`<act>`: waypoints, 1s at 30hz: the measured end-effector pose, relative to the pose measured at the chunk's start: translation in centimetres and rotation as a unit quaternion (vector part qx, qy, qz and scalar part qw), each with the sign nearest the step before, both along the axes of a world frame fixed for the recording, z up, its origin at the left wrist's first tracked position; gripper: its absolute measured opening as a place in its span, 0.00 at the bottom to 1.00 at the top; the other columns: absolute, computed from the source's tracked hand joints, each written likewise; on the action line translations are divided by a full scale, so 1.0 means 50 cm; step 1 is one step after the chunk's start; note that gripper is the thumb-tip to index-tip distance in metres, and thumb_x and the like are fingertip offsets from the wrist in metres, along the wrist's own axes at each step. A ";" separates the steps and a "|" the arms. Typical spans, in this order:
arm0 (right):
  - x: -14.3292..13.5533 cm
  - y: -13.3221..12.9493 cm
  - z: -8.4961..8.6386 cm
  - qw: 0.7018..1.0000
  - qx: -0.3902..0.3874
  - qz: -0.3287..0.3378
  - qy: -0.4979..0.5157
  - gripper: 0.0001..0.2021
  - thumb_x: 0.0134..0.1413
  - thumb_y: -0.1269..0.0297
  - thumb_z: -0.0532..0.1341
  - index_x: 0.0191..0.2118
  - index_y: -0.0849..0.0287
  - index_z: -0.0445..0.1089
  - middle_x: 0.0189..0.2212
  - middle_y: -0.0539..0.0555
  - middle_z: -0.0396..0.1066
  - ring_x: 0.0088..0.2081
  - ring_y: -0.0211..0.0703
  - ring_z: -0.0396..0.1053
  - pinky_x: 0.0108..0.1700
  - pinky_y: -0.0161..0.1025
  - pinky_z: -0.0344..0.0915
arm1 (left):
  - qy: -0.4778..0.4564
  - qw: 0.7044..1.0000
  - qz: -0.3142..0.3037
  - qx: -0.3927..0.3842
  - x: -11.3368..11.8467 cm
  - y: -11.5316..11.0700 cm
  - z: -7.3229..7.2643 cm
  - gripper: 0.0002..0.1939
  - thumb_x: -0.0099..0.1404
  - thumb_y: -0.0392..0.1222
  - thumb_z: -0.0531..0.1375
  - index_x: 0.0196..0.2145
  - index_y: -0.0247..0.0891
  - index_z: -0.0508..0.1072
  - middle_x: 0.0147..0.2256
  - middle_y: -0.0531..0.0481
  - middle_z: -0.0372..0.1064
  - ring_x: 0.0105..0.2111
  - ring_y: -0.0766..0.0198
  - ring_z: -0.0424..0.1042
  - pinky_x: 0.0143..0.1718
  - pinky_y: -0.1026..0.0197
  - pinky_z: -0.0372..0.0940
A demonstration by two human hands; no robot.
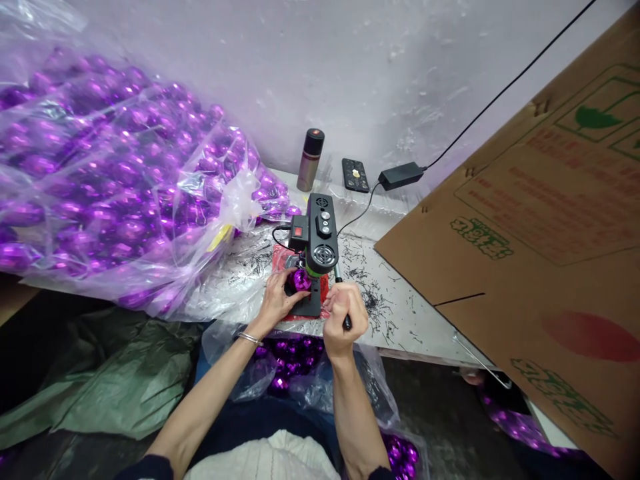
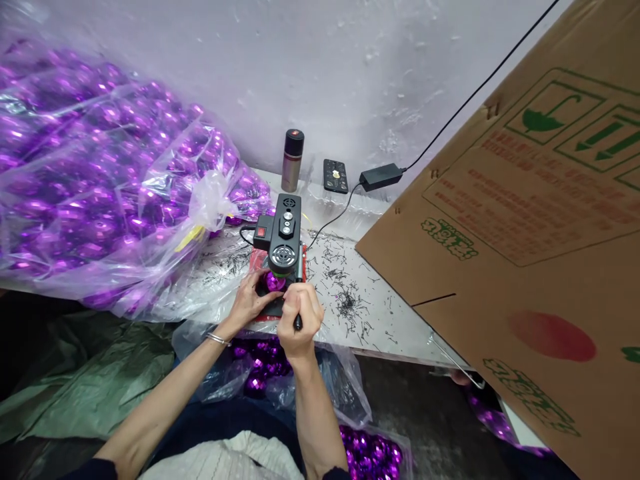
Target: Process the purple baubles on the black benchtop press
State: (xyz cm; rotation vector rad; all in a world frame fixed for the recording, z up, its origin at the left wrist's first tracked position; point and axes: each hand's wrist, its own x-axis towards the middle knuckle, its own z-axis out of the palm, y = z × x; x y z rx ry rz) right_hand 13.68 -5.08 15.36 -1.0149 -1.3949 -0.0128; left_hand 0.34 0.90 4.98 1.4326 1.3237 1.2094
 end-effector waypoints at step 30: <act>0.002 0.002 0.004 1.000 0.016 0.016 -0.007 0.16 0.70 0.75 0.53 0.29 0.54 0.61 0.25 0.47 0.65 0.30 0.38 0.68 0.34 0.38 0.63 | 0.061 0.994 -0.042 0.083 0.007 -0.022 -0.023 0.27 0.62 0.47 0.73 0.57 0.43 0.76 0.58 0.37 0.75 0.63 0.39 0.71 0.70 0.38 0.61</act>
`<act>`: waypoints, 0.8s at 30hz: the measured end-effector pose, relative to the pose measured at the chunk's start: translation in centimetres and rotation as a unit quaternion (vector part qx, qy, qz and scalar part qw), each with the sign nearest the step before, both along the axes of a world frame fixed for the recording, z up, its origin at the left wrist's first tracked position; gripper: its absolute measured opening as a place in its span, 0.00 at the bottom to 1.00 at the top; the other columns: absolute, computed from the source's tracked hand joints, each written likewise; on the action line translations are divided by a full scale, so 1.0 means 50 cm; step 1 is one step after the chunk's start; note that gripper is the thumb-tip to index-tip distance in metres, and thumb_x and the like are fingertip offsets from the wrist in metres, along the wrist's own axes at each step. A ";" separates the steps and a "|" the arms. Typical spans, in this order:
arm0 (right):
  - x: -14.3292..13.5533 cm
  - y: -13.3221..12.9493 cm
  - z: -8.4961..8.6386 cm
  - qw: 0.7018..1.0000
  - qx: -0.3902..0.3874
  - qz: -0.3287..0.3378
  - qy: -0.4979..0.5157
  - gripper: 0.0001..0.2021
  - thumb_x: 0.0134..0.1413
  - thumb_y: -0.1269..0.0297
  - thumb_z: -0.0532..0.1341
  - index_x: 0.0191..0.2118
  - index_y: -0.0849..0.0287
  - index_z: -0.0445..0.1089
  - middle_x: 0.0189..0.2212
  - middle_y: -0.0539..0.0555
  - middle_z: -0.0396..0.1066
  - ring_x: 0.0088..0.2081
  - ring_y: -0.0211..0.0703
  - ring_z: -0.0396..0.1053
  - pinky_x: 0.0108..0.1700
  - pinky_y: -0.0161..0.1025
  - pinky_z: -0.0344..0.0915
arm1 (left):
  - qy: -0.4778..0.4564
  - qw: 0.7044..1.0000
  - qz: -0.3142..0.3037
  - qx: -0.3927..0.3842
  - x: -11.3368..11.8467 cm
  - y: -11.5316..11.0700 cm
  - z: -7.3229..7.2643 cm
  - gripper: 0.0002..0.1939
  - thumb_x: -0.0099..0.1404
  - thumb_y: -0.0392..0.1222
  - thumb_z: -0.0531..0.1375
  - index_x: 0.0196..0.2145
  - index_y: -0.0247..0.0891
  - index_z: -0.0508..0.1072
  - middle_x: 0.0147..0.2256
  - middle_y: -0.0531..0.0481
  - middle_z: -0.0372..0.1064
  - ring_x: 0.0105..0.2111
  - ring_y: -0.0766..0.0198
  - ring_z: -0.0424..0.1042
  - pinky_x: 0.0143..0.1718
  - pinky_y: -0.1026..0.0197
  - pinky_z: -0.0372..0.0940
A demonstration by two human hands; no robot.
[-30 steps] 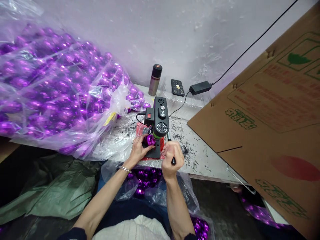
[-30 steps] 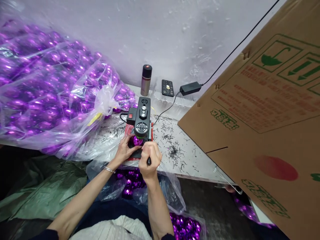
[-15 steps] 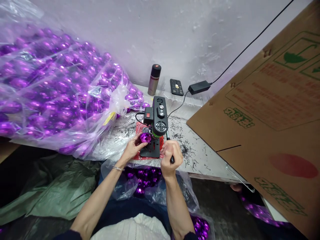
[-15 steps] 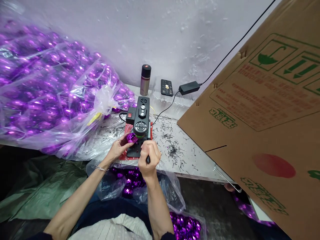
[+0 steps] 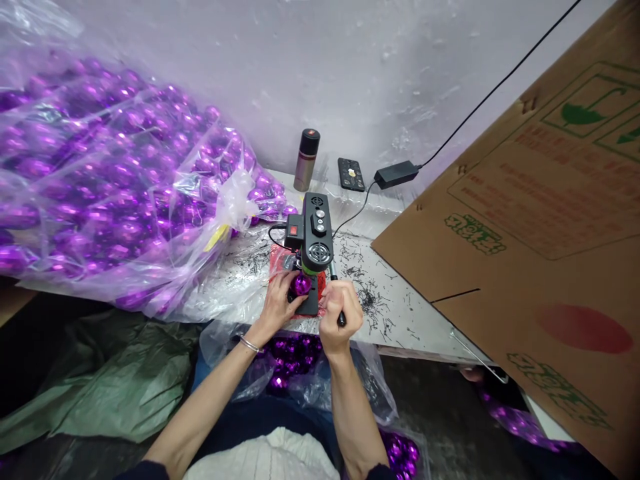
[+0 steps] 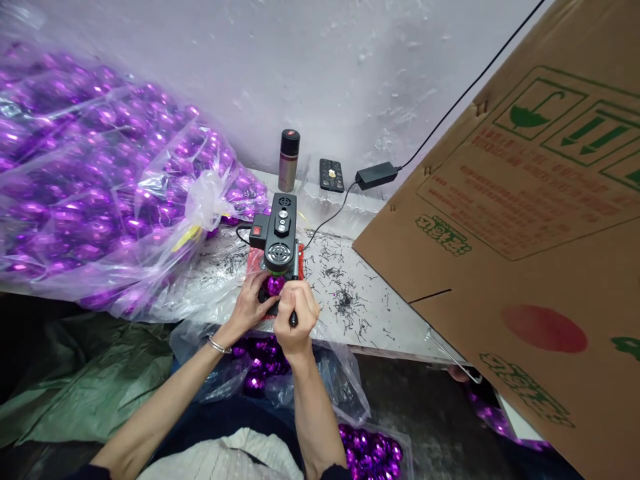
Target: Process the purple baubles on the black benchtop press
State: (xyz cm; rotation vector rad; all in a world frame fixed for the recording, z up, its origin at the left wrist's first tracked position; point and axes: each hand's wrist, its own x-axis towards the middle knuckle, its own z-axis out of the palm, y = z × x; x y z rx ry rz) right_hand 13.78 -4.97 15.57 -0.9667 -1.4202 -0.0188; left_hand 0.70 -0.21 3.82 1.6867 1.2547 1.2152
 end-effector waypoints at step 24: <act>0.009 0.002 -0.114 1.000 0.022 -0.009 -0.015 0.16 0.74 0.69 0.47 0.30 0.53 0.60 0.28 0.48 0.64 0.28 0.38 0.68 0.31 0.37 0.68 | 0.093 0.990 0.032 0.096 0.012 0.001 -0.064 0.29 0.69 0.48 0.71 0.64 0.42 0.72 0.56 0.41 0.80 0.56 0.48 0.80 0.60 0.45 0.73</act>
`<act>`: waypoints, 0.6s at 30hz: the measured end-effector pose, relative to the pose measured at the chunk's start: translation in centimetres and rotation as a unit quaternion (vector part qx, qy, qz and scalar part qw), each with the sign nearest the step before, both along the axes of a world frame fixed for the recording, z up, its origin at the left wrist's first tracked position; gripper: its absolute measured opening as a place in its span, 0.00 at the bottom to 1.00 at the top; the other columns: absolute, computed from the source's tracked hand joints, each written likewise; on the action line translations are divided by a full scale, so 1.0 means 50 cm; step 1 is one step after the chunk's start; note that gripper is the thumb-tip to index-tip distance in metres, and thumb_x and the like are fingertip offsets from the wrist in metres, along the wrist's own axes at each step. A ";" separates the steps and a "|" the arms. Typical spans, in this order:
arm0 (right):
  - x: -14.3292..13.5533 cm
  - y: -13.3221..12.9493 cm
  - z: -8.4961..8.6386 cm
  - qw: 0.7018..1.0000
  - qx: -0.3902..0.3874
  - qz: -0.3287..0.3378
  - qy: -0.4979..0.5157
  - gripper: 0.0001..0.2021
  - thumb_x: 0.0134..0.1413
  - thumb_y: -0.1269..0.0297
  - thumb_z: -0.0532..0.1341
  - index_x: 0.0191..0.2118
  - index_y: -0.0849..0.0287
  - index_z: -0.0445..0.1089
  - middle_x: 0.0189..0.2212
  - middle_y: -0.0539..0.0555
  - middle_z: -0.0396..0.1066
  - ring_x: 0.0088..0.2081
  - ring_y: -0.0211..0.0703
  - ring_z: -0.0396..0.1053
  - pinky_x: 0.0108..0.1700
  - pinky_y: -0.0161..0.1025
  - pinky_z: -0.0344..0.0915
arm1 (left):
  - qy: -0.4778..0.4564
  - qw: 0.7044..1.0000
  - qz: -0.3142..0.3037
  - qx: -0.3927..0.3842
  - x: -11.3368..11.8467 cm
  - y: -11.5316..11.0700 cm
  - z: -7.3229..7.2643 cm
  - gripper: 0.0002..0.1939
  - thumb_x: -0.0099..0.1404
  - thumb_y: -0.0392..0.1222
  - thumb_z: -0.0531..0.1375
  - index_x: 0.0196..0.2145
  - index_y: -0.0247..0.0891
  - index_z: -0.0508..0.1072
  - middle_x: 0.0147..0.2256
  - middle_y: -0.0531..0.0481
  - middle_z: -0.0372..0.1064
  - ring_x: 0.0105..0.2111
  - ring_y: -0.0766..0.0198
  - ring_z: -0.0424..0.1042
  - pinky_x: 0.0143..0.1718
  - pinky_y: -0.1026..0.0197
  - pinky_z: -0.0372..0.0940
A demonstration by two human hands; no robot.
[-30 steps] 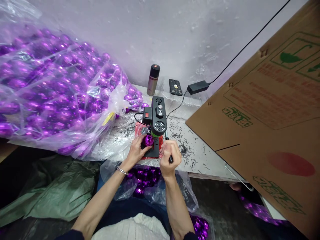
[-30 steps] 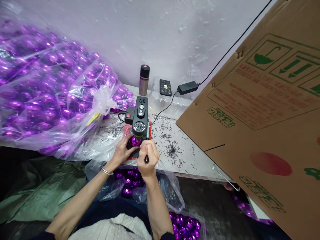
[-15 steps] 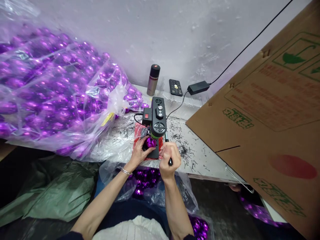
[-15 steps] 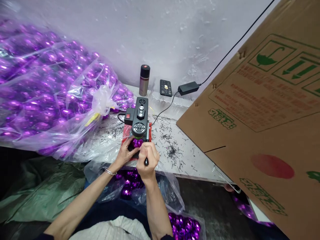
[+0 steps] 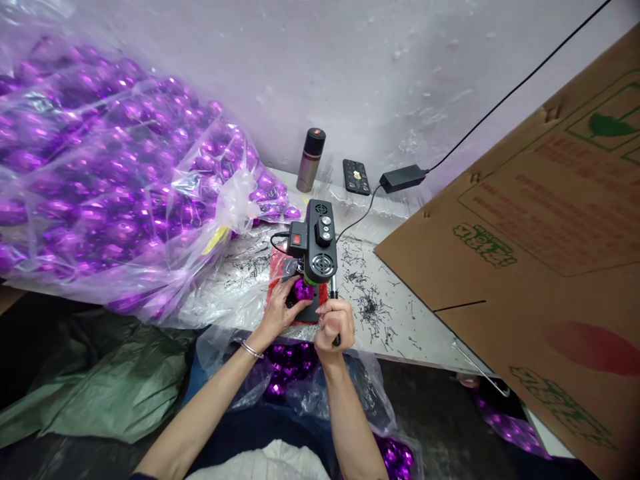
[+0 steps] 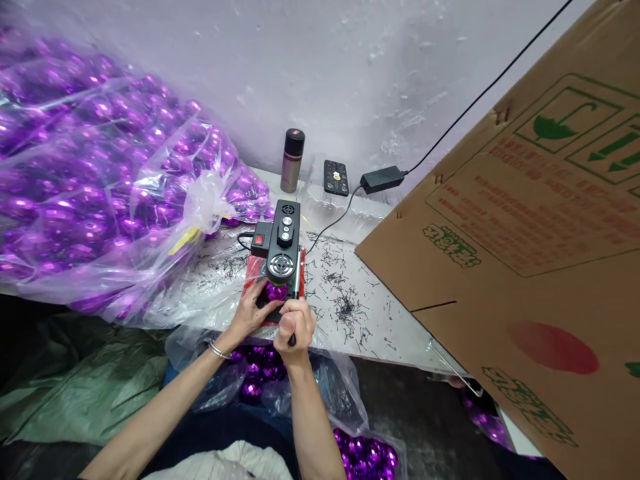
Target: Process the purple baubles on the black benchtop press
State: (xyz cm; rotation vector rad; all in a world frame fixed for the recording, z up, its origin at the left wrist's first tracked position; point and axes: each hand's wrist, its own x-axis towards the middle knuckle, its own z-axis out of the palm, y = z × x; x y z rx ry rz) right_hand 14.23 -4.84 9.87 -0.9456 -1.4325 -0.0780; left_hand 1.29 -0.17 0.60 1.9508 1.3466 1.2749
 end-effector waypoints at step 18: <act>0.011 0.005 -0.041 0.999 0.012 0.035 0.016 0.17 0.76 0.65 0.47 0.32 0.53 0.61 0.29 0.48 0.65 0.29 0.38 0.68 0.38 0.42 0.72 | -0.017 1.000 -0.002 0.023 0.004 -0.002 -0.002 0.28 0.68 0.45 0.72 0.63 0.41 0.73 0.56 0.40 0.80 0.56 0.48 0.80 0.60 0.45 0.74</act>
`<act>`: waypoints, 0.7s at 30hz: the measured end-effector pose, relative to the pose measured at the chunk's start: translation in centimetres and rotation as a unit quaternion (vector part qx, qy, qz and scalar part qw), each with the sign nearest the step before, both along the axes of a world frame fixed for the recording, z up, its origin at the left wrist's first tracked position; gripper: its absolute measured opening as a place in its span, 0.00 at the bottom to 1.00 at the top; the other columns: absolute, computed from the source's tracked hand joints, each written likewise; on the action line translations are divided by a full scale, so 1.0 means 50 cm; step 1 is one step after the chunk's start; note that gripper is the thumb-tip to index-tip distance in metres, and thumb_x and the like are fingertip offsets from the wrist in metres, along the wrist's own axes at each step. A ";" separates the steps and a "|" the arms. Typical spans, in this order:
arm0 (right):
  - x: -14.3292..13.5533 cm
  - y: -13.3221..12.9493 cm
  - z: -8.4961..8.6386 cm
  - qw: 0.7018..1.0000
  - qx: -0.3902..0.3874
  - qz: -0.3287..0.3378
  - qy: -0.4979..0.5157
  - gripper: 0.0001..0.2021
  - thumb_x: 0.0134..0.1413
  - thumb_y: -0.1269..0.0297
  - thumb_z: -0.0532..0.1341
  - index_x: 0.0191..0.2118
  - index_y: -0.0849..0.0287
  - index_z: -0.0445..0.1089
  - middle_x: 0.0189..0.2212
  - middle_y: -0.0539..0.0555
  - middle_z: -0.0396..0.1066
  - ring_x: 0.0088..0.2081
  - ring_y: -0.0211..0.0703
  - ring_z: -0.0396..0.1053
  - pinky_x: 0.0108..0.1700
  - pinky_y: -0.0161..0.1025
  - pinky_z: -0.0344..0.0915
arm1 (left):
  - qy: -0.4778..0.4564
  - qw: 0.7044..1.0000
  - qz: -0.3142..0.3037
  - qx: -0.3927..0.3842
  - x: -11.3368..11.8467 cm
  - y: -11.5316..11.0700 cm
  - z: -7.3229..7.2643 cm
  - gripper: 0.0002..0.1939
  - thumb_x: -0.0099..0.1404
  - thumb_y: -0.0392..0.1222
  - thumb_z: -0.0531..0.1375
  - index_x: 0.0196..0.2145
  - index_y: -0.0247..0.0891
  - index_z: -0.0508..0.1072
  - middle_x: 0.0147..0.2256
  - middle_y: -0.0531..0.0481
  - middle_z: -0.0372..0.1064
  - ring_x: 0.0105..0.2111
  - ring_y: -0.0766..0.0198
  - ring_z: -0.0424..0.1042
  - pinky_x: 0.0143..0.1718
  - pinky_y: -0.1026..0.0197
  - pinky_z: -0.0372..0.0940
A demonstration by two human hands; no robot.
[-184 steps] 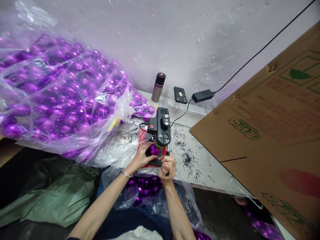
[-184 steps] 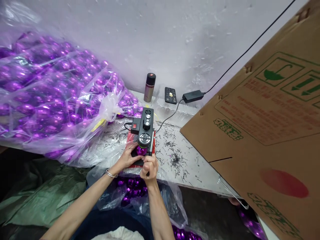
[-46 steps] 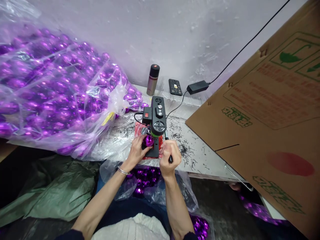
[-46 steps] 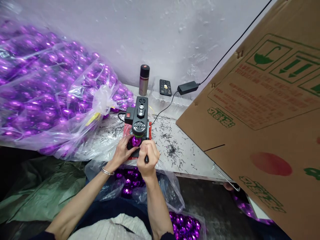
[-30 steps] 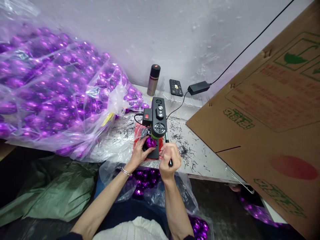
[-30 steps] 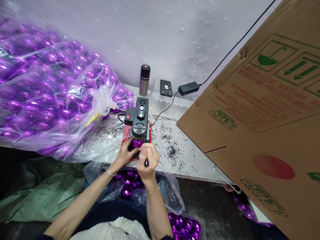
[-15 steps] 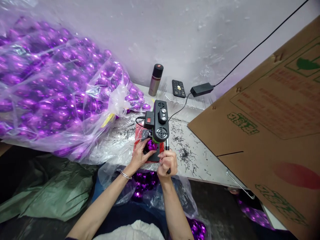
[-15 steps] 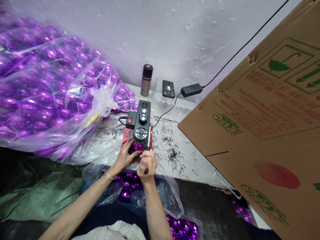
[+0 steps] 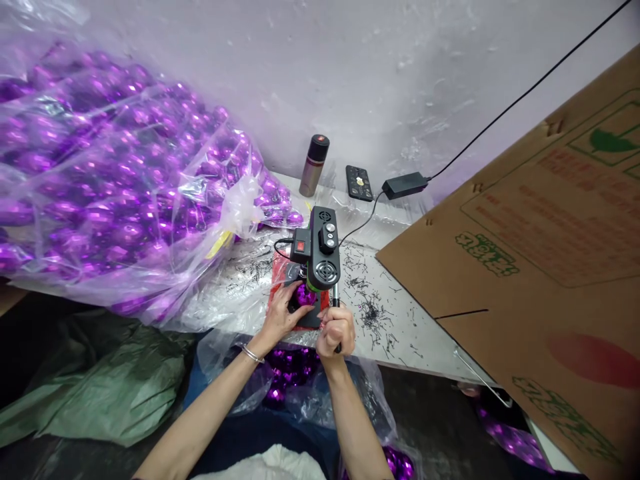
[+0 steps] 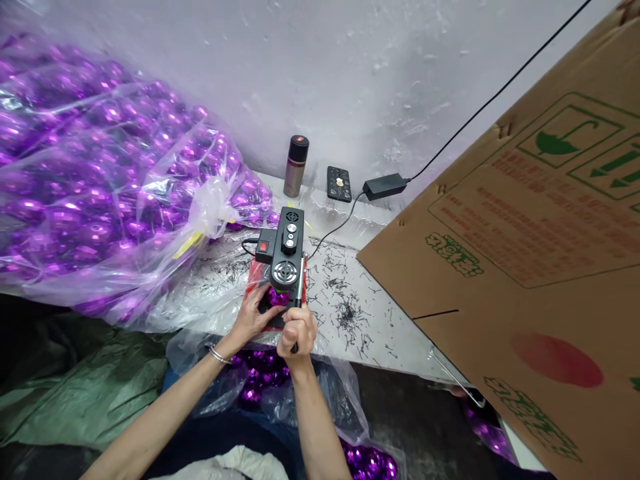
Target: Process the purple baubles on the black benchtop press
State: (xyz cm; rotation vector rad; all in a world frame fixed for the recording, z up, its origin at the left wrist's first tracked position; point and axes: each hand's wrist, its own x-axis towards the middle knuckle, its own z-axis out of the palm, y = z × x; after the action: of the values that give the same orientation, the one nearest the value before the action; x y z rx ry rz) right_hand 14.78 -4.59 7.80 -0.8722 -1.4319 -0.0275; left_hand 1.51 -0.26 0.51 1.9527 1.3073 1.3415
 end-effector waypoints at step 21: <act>-0.009 0.005 0.157 0.998 -0.036 -0.027 0.051 0.19 0.73 0.72 0.53 0.26 0.55 0.61 0.23 0.47 0.62 0.26 0.37 0.66 0.29 0.37 0.60 | -0.054 0.995 0.007 -0.081 0.009 -0.013 0.023 0.29 0.66 0.48 0.73 0.62 0.41 0.72 0.57 0.39 0.79 0.58 0.47 0.79 0.61 0.43 0.74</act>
State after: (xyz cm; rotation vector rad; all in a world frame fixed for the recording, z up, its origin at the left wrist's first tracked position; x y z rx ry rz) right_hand 14.31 -4.36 15.64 -0.9590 -1.3192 0.0276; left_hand 1.97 -0.89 1.65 1.7416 1.3368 1.2873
